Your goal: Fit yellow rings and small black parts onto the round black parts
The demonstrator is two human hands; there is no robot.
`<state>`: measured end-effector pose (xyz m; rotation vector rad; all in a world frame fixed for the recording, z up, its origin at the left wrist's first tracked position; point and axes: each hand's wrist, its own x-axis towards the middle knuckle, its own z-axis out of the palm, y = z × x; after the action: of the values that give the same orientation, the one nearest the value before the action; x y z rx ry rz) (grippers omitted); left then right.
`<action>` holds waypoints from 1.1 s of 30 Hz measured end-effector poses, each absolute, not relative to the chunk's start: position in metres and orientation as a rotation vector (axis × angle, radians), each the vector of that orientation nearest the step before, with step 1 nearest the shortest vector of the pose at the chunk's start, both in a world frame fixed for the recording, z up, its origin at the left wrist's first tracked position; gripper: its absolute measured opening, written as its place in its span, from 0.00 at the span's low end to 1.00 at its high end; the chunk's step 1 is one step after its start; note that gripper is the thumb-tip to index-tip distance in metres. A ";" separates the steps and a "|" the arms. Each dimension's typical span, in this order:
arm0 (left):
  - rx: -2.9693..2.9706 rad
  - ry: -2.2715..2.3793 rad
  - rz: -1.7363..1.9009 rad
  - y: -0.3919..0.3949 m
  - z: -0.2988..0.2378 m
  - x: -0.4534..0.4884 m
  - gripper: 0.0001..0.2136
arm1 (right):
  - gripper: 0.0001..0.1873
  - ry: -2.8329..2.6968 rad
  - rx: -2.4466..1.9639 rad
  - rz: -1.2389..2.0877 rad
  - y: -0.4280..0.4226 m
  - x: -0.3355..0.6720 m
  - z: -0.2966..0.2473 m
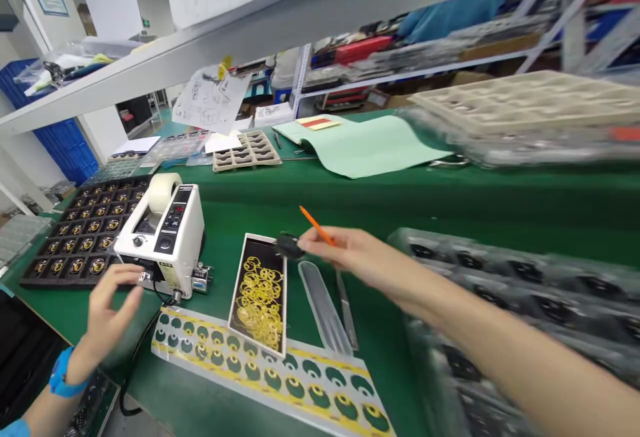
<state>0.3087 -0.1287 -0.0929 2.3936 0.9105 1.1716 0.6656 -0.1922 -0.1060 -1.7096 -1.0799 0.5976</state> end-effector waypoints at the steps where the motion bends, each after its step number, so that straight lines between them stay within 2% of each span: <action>1: 2.411 1.138 1.206 -0.118 -0.095 0.294 0.07 | 0.12 -1.135 -2.024 0.593 -0.179 0.678 -0.102; 4: 2.361 1.420 1.148 -0.079 -0.096 0.259 0.09 | 0.10 -1.070 -2.299 0.434 -0.151 0.699 -0.099; 7: 2.348 1.538 0.968 -0.039 -0.094 0.249 0.10 | 0.10 -1.054 -2.337 0.305 -0.136 0.696 -0.105; 14: 2.353 1.595 0.662 0.016 -0.091 0.278 0.01 | 0.11 -1.201 -2.082 0.215 -0.137 0.655 -0.099; 19: 2.265 1.612 0.685 0.037 -0.078 0.284 0.03 | 0.15 -1.177 -1.822 0.180 -0.200 0.650 -0.086; 22: 2.192 1.674 0.899 0.036 -0.060 0.283 0.04 | 0.23 -0.991 -1.567 0.347 -0.240 0.652 -0.093; 25: 2.085 1.693 1.369 0.000 -0.038 0.293 0.08 | 0.28 -0.818 -1.337 0.549 -0.259 0.647 -0.103; 26: 2.045 1.609 1.549 -0.020 -0.033 0.302 0.09 | 0.29 -0.787 -1.281 0.586 -0.261 0.644 -0.105; 27: 1.970 1.327 1.758 -0.043 -0.029 0.314 0.10 | 0.30 -0.769 -1.246 0.612 -0.262 0.639 -0.108; 29: 1.852 0.949 1.906 -0.092 -0.031 0.343 0.08 | 0.31 -0.769 -1.239 0.661 -0.261 0.631 -0.111; 30: 1.825 0.836 1.792 -0.113 -0.037 0.360 0.08 | 0.32 -0.779 -1.248 0.682 -0.260 0.627 -0.112; 33: 1.678 0.634 0.958 -0.155 -0.069 0.404 0.14 | 0.33 -0.825 -1.260 0.692 -0.264 0.615 -0.115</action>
<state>0.4044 -0.1548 -0.0687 1.6782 0.6344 0.9576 0.6154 -0.2636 -0.1149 -1.2601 -0.8250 0.6915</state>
